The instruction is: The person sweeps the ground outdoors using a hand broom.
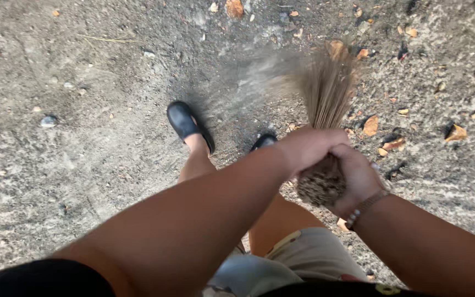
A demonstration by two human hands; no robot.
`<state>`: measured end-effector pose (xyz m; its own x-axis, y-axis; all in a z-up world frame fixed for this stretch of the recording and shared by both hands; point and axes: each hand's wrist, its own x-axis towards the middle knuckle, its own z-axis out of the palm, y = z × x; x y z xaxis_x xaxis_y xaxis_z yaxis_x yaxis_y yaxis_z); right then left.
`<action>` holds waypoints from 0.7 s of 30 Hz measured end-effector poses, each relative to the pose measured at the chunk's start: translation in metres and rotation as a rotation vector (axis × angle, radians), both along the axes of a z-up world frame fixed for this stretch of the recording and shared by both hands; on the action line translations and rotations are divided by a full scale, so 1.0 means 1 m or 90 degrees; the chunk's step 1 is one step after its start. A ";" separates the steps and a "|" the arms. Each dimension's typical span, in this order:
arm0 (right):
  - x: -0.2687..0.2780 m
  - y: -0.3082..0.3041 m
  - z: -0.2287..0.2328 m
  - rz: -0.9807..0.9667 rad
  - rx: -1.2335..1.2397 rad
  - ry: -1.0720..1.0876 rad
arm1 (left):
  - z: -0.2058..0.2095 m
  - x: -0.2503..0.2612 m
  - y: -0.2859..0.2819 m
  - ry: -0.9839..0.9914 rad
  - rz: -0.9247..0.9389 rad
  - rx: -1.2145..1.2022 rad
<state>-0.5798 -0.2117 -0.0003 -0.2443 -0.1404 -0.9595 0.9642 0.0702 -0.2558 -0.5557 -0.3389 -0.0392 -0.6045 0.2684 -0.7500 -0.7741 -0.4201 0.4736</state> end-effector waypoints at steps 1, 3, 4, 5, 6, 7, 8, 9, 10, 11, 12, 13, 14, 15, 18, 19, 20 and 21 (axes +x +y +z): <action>0.003 -0.011 0.006 -0.009 0.005 0.004 | 0.000 0.001 -0.011 0.064 0.008 0.033; 0.008 -0.039 0.016 -0.039 -0.047 0.045 | 0.011 0.012 -0.030 0.114 0.045 0.042; 0.011 -0.052 0.023 -0.044 -0.046 0.053 | 0.020 0.019 -0.043 0.160 0.091 0.047; 0.014 -0.065 0.030 0.027 -0.037 0.059 | 0.031 0.029 -0.057 0.094 0.081 -0.029; 0.016 -0.077 0.035 0.098 -0.027 0.065 | 0.044 0.042 -0.070 0.026 0.072 -0.104; 0.016 -0.089 0.038 0.106 -0.032 0.066 | 0.057 0.054 -0.080 -0.024 0.125 -0.093; 0.017 -0.101 0.038 0.170 -0.117 0.001 | 0.068 0.064 -0.091 -0.075 0.178 -0.081; 0.022 -0.117 0.035 0.233 -0.205 -0.073 | 0.078 0.077 -0.105 -0.081 0.187 -0.089; 0.024 -0.135 0.027 0.242 -0.213 -0.080 | 0.086 0.090 -0.119 -0.165 0.267 -0.086; 0.027 -0.157 0.016 0.342 -0.220 -0.111 | 0.091 0.102 -0.135 -0.252 0.347 -0.085; 0.032 -0.181 0.002 0.443 -0.227 -0.140 | 0.092 0.113 -0.153 -0.262 0.356 -0.095; 0.040 -0.207 -0.014 0.452 -0.236 -0.151 | 0.091 0.123 -0.171 -0.305 0.397 -0.124; 0.050 -0.235 -0.029 0.498 -0.244 -0.230 | 0.087 0.134 -0.189 -0.349 0.437 -0.154; 0.055 -0.254 -0.041 0.543 -0.248 -0.308 | 0.079 0.140 -0.207 -0.358 0.448 -0.157; 0.052 -0.292 -0.063 0.574 -0.206 -0.357 | 0.044 0.142 -0.249 -0.399 0.363 -0.076; 0.047 -0.287 -0.063 0.576 -0.197 -0.357 | 0.029 0.132 -0.252 -0.394 0.344 -0.064; 0.036 -0.273 -0.059 0.476 -0.220 -0.289 | 0.015 0.120 -0.252 -0.319 0.290 -0.037; 0.021 -0.257 -0.051 0.376 -0.238 -0.214 | 0.003 0.103 -0.247 -0.237 0.236 -0.007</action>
